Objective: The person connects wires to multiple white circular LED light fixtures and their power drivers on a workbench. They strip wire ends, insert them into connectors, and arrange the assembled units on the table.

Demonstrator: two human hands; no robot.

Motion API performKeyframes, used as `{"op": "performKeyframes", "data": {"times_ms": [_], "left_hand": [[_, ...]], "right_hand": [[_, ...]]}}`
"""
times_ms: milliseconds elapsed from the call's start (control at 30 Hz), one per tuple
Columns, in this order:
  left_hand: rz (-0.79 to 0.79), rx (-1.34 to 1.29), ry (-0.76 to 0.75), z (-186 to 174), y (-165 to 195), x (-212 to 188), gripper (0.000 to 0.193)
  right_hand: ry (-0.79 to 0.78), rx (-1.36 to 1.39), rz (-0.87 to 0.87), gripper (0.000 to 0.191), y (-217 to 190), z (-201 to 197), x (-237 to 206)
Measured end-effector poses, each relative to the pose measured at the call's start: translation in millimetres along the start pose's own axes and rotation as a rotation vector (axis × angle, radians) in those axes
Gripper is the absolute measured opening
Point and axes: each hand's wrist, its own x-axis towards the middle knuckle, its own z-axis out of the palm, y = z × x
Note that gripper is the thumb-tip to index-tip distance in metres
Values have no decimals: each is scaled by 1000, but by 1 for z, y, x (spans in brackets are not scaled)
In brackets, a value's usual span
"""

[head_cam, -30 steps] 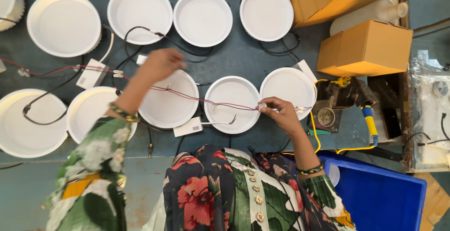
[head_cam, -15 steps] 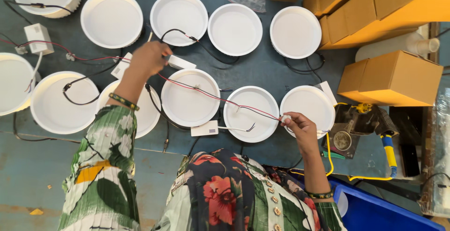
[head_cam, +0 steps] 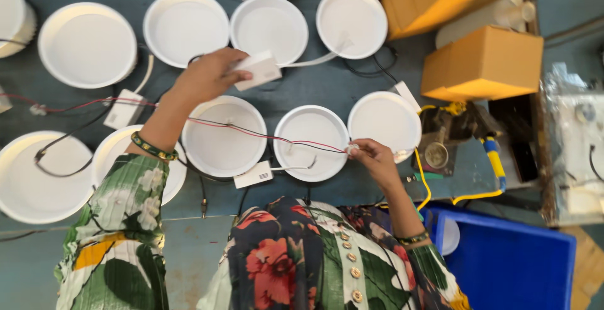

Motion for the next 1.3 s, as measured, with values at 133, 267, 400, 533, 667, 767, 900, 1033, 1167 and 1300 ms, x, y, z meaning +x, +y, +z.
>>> {"op": "performKeyframes", "data": {"times_ms": [133, 267, 400, 533, 667, 767, 900, 1033, 1167, 1300], "left_hand": [[95, 24, -228, 34, 31, 26, 41], [59, 356, -307, 56, 24, 37, 36], [90, 507, -184, 66, 12, 38, 40], [147, 417, -218, 92, 31, 45, 42], [149, 204, -267, 126, 60, 60, 33], [6, 156, -339, 151, 72, 80, 29], [-116, 182, -379, 193, 85, 105, 36], [-130, 119, -464, 222, 83, 117, 12], [-178, -293, -445, 217, 64, 115, 16], [-218, -693, -394, 202, 52, 103, 19]], "right_hand": [[23, -10, -8, 29, 17, 5, 1], [4, 17, -27, 28, 23, 11, -5], [14, 2, 0, 28, 21, 19, -8], [41, -25, -16, 28, 18, 21, -9], [43, 0, -17, 28, 16, 22, -8], [63, -21, -6, 29, 15, 25, -9], [89, -6, -4, 29, 12, 30, -10], [109, 21, -44, 28, 6, 32, -14], [95, 218, -108, 26, 2, 36, -24], [104, 261, -128, 27, 0, 39, -25]]}}
